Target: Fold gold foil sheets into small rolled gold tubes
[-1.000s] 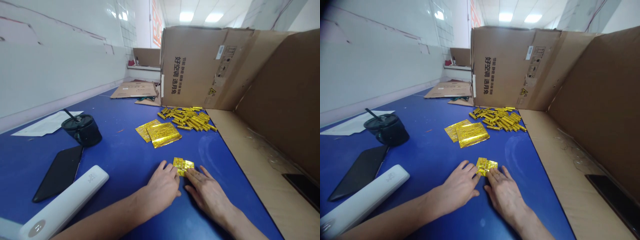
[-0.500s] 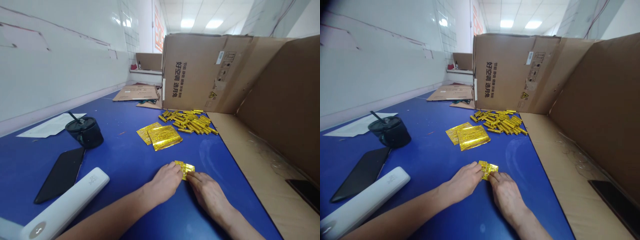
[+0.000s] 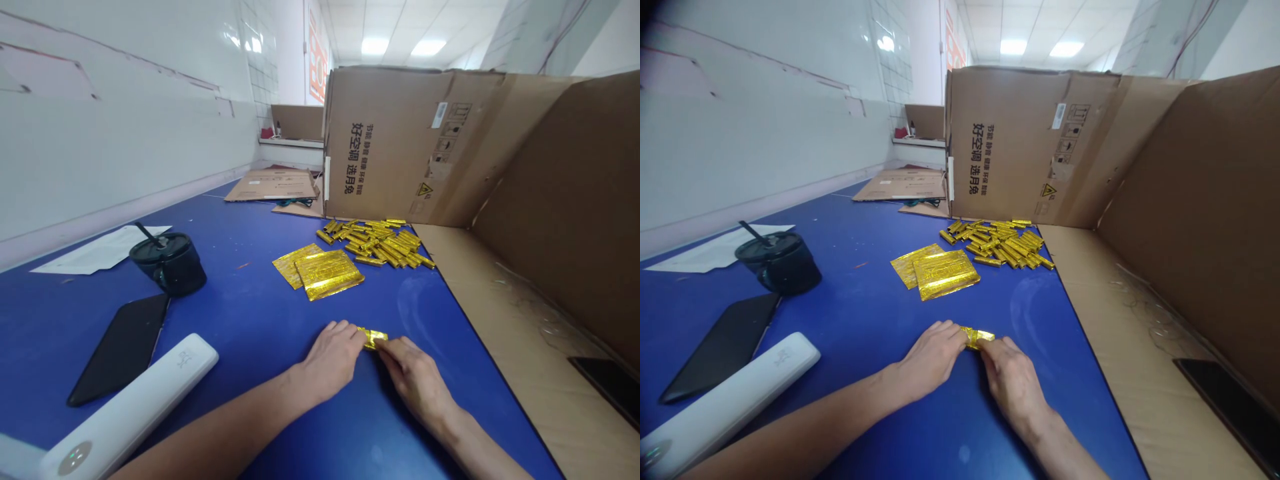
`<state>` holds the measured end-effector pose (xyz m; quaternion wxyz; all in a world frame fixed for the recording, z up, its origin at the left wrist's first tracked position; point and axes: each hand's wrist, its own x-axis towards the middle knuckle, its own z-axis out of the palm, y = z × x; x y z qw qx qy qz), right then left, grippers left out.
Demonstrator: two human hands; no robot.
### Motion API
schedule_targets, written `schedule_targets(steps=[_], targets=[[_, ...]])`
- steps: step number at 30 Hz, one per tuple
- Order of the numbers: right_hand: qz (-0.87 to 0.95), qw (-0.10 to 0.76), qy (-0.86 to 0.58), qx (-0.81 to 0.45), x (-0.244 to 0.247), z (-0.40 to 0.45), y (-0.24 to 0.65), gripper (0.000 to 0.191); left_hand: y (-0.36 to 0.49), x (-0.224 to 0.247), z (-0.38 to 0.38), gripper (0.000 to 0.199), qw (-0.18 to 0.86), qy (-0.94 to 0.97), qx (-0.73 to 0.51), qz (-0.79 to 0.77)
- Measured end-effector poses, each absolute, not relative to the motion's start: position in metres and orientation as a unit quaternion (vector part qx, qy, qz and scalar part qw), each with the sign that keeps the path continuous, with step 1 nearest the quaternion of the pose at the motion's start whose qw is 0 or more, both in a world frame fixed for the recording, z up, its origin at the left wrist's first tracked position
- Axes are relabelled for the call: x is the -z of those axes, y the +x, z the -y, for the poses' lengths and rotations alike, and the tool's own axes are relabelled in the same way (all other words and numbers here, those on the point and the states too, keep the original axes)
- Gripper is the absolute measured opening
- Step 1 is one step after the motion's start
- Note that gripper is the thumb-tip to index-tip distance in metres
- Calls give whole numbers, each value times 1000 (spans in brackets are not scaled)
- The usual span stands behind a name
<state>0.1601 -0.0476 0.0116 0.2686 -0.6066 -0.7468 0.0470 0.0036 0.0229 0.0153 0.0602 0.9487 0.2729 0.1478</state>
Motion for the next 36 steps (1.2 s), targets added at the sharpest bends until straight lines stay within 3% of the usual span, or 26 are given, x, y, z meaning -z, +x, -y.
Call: schedule_targets(steps=[4, 9, 18, 36], targets=[[712, 302, -629, -84, -10, 44, 162, 21, 4, -13, -26, 15, 138, 926, -171, -307], [705, 284, -643, -96, -11, 41, 164, 21, 4, -12, -28, 10, 197, 907, -174, -329], [700, 232, -663, -128, -14, 39, 162, 24, 6, -14, -31, 21, 136, 922, -131, -336], [669, 205, -701, -134, -18, 38, 160, 18, 8, -20, -28, 15, 140, 924, -99, -341]])
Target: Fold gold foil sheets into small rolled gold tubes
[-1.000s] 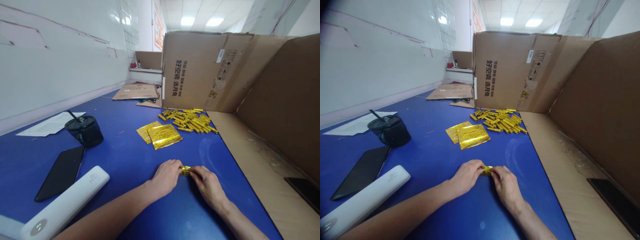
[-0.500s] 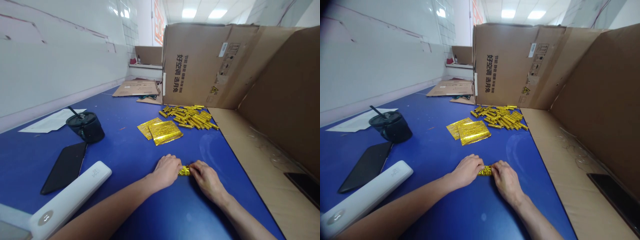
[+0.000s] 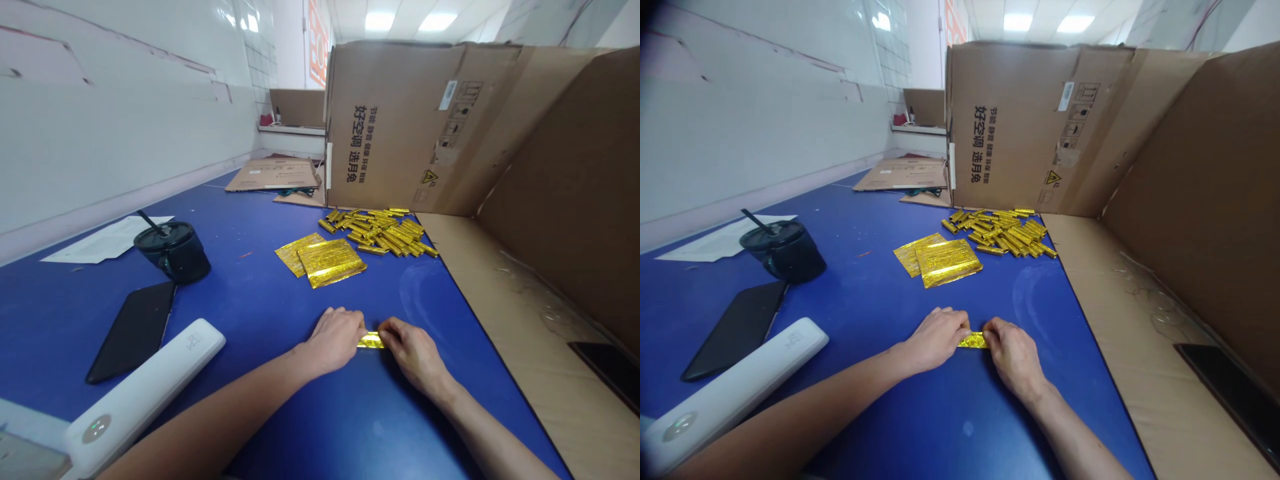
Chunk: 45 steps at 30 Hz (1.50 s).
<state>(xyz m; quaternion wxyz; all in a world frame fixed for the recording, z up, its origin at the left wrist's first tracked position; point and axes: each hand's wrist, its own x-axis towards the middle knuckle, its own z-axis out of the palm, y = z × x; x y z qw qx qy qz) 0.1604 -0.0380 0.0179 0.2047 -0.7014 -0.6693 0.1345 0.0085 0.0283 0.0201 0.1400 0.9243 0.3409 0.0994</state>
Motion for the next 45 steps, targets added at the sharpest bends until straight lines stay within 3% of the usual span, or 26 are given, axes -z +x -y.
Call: schedule_targets(steps=[15, 22, 26, 29, 34, 45], targets=[[679, 207, -696, -110, -12, 38, 160, 16, 8, -22, -20, 14, 84, 926, -89, -357], [684, 305, -651, -122, -9, 41, 165, 17, 7, -22, -20, 12, 100, 922, -130, -350], [637, 415, -638, -124, -13, 40, 172, 25, 5, -28, -20, 13, 138, 905, -205, -346], [609, 452, -619, -204, -18, 39, 175, 33, 3, -29, -20, 13, 175, 892, -246, -337], [553, 471, -599, -336, -26, 42, 171, 26, 3, -26, -18, 12, 220, 880, -277, -318], [550, 476, -629, -275, -26, 47, 167, 27, 4, -23, -15, 11, 327, 843, -259, -340]])
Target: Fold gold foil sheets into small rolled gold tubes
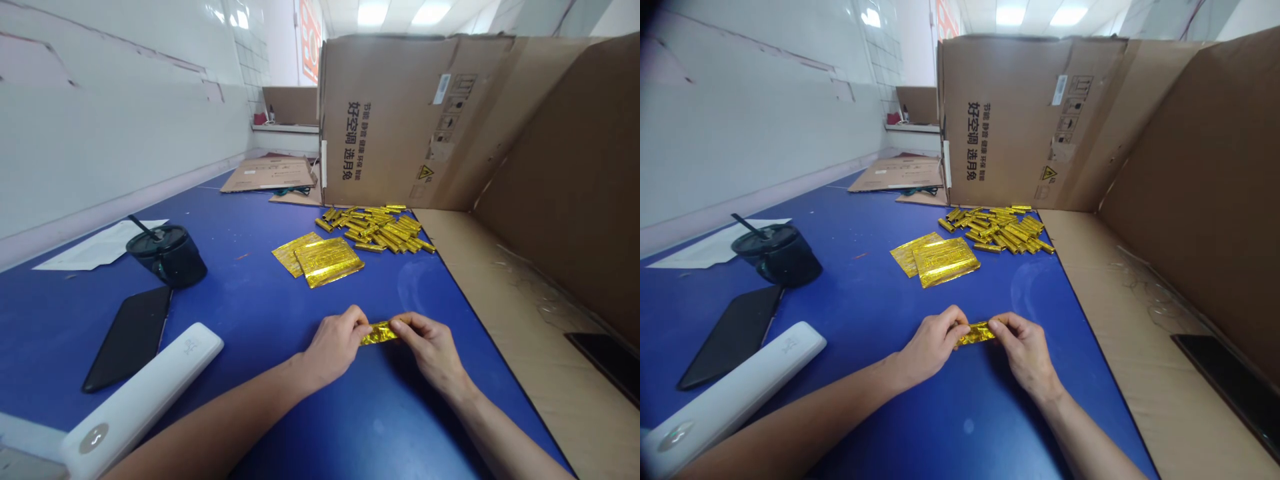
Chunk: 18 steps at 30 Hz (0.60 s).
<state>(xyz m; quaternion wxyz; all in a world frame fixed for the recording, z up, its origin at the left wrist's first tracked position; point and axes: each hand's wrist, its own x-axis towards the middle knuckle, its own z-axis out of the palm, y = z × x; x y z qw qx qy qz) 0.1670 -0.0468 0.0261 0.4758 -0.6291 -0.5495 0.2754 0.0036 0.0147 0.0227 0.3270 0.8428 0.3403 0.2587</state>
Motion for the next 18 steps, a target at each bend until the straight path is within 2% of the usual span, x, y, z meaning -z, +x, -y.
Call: schedule_targets(steps=[18], targets=[[543, 505, -633, -223, -24, 51, 157, 26, 4, -30, -14, 9, 349, 839, -259, -328]])
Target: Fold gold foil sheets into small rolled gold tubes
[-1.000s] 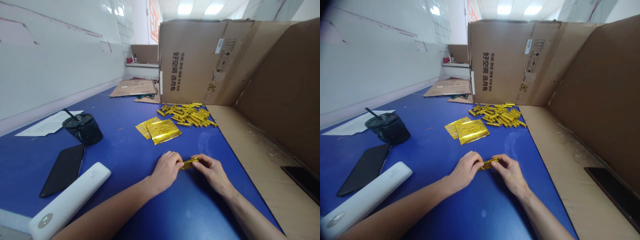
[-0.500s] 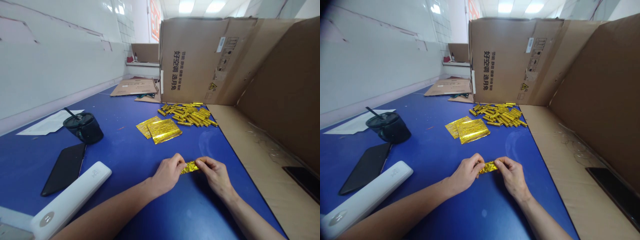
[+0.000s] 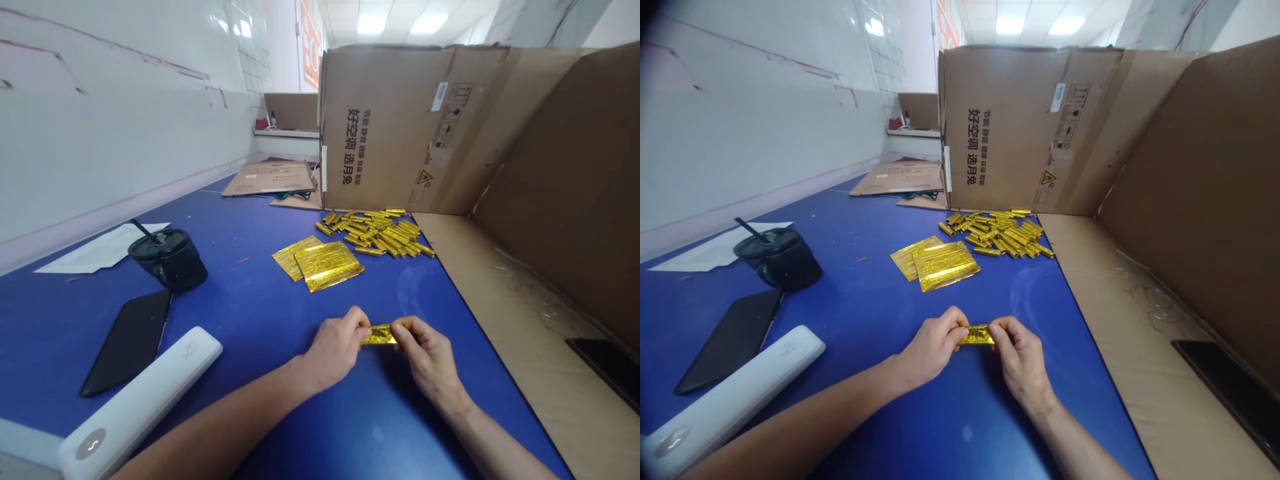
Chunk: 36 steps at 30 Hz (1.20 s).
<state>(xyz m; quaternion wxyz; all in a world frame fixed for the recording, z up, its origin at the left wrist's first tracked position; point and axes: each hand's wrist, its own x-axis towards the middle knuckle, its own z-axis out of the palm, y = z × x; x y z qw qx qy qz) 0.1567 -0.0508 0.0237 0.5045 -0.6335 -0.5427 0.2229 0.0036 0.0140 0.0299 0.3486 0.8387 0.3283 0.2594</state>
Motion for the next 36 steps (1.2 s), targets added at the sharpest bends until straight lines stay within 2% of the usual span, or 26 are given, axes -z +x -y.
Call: schedule_targets(steps=[5, 9, 16, 27, 36], targets=[[520, 524, -636, -222, -24, 50, 158, 26, 5, -27, -17, 7, 517, 741, -288, -319], [477, 557, -640, -230, -24, 49, 162, 26, 8, -21, -15, 24, 620, 614, -374, -314], [429, 613, -625, -224, -26, 48, 160, 22, 14, -26, -7, 24, 662, 553, -400, -309], [426, 619, -616, -236, -25, 51, 152, 20, 14, -25, -7, 11, 647, 568, -380, -339], [447, 609, -611, -238, -27, 53, 151, 20, 15, -28, -4, 23, 675, 530, -391, -332]])
